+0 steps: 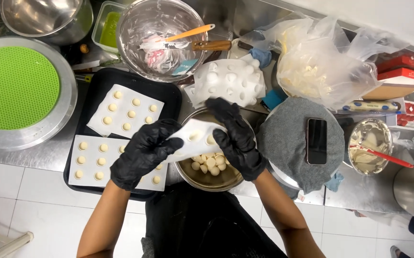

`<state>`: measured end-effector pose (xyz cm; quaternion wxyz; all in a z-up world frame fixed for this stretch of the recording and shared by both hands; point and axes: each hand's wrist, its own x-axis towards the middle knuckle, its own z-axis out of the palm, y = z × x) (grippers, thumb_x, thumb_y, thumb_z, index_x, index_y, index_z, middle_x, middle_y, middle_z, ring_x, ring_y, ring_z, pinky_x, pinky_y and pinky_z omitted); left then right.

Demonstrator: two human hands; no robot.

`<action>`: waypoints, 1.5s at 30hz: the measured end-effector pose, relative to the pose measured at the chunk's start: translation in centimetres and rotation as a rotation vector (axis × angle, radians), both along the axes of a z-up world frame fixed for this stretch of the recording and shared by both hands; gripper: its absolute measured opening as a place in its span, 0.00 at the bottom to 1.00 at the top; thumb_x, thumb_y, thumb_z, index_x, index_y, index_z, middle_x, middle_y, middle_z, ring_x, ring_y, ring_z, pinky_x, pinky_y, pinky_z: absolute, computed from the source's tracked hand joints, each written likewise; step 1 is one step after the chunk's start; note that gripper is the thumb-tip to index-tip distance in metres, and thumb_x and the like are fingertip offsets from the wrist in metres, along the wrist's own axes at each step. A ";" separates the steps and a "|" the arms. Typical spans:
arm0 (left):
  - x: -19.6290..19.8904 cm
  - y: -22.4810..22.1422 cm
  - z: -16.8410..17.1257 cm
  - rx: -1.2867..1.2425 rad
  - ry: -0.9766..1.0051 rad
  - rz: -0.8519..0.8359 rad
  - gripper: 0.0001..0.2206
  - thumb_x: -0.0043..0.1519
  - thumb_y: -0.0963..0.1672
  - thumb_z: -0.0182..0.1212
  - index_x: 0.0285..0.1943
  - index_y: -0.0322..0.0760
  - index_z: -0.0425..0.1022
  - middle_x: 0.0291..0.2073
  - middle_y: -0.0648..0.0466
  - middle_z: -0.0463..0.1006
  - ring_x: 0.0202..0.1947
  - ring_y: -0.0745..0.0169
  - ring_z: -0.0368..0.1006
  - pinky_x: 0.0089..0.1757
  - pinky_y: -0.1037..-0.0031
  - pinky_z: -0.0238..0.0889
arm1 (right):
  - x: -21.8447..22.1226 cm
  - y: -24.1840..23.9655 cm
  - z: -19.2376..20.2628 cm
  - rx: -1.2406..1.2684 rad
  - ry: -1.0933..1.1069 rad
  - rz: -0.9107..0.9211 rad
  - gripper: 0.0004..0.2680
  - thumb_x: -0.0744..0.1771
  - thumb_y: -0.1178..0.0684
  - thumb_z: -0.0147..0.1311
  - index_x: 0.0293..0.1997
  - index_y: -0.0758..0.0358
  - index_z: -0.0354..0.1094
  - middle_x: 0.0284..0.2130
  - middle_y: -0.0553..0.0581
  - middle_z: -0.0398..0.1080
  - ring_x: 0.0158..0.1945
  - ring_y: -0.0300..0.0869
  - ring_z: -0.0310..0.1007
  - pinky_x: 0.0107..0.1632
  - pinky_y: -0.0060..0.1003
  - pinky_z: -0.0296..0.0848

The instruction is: Unmolding small white dough spheres from a silicone mold into a metal bowl and placing them on a baking tray.

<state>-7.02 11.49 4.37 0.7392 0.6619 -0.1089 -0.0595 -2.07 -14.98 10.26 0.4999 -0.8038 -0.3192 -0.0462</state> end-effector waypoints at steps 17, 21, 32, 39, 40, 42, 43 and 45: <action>4.7 -5.7 3.6 0.248 0.449 -0.120 0.14 0.58 0.45 0.71 0.50 0.36 0.83 0.36 0.56 0.85 0.34 0.70 0.79 0.39 0.76 0.72 | -1.6 -3.4 -5.7 -0.087 0.048 -0.190 0.14 0.63 0.67 0.53 0.54 0.66 0.71 0.41 0.56 0.76 0.44 0.43 0.78 0.49 0.37 0.76; 4.4 -6.1 1.3 -0.089 0.602 -0.231 0.14 0.58 0.44 0.70 0.50 0.32 0.82 0.38 0.53 0.85 0.37 0.70 0.78 0.41 0.76 0.72 | -0.8 -2.5 -3.6 -0.221 -0.328 -0.211 0.14 0.60 0.67 0.56 0.50 0.63 0.71 0.41 0.59 0.73 0.42 0.52 0.75 0.47 0.46 0.73; 2.0 -7.6 -0.1 -0.065 0.462 -0.215 0.16 0.61 0.45 0.67 0.57 0.36 0.80 0.42 0.57 0.84 0.42 0.73 0.76 0.45 0.78 0.71 | 1.8 -5.1 -9.4 -0.153 -0.241 -0.123 0.05 0.67 0.63 0.56 0.45 0.60 0.68 0.36 0.56 0.74 0.38 0.50 0.77 0.42 0.45 0.75; 1.6 -7.7 -3.4 -0.029 0.555 -0.180 0.16 0.61 0.46 0.68 0.55 0.34 0.82 0.39 0.56 0.83 0.39 0.72 0.74 0.43 0.77 0.70 | 4.2 -4.3 -14.4 -0.222 -0.313 -0.246 0.04 0.69 0.61 0.55 0.47 0.59 0.71 0.37 0.58 0.75 0.38 0.52 0.77 0.41 0.45 0.75; 2.2 -7.8 -2.3 -0.027 0.555 -0.180 0.16 0.61 0.46 0.68 0.55 0.34 0.82 0.39 0.56 0.83 0.39 0.72 0.74 0.43 0.77 0.70 | 4.1 -3.6 -13.3 -0.221 -0.313 -0.247 0.04 0.69 0.61 0.55 0.47 0.59 0.71 0.37 0.58 0.75 0.38 0.52 0.77 0.41 0.45 0.75; 3.0 -8.3 -0.2 -0.090 0.692 -0.016 0.15 0.59 0.46 0.67 0.52 0.35 0.82 0.35 0.58 0.84 0.33 0.74 0.76 0.37 0.80 0.71 | 3.5 -2.4 -11.0 -0.120 -0.173 -0.345 0.06 0.70 0.63 0.54 0.51 0.60 0.72 0.44 0.58 0.75 0.46 0.49 0.76 0.49 0.42 0.76; 3.2 -8.4 -1.7 -0.090 0.686 -0.012 0.15 0.59 0.46 0.67 0.52 0.35 0.82 0.35 0.58 0.84 0.33 0.74 0.76 0.37 0.80 0.71 | 3.0 -2.0 -8.7 -0.118 -0.179 -0.342 0.06 0.70 0.63 0.54 0.51 0.60 0.72 0.44 0.58 0.75 0.46 0.49 0.76 0.49 0.42 0.76; 3.5 -8.6 -4.7 -0.143 0.773 0.075 0.12 0.60 0.46 0.70 0.47 0.34 0.84 0.26 0.62 0.77 0.22 0.77 0.62 0.25 0.81 0.55 | 1.7 -1.2 -4.0 0.031 -0.067 -0.258 0.13 0.70 0.65 0.52 0.61 0.63 0.68 0.55 0.60 0.70 0.59 0.49 0.71 0.62 0.41 0.71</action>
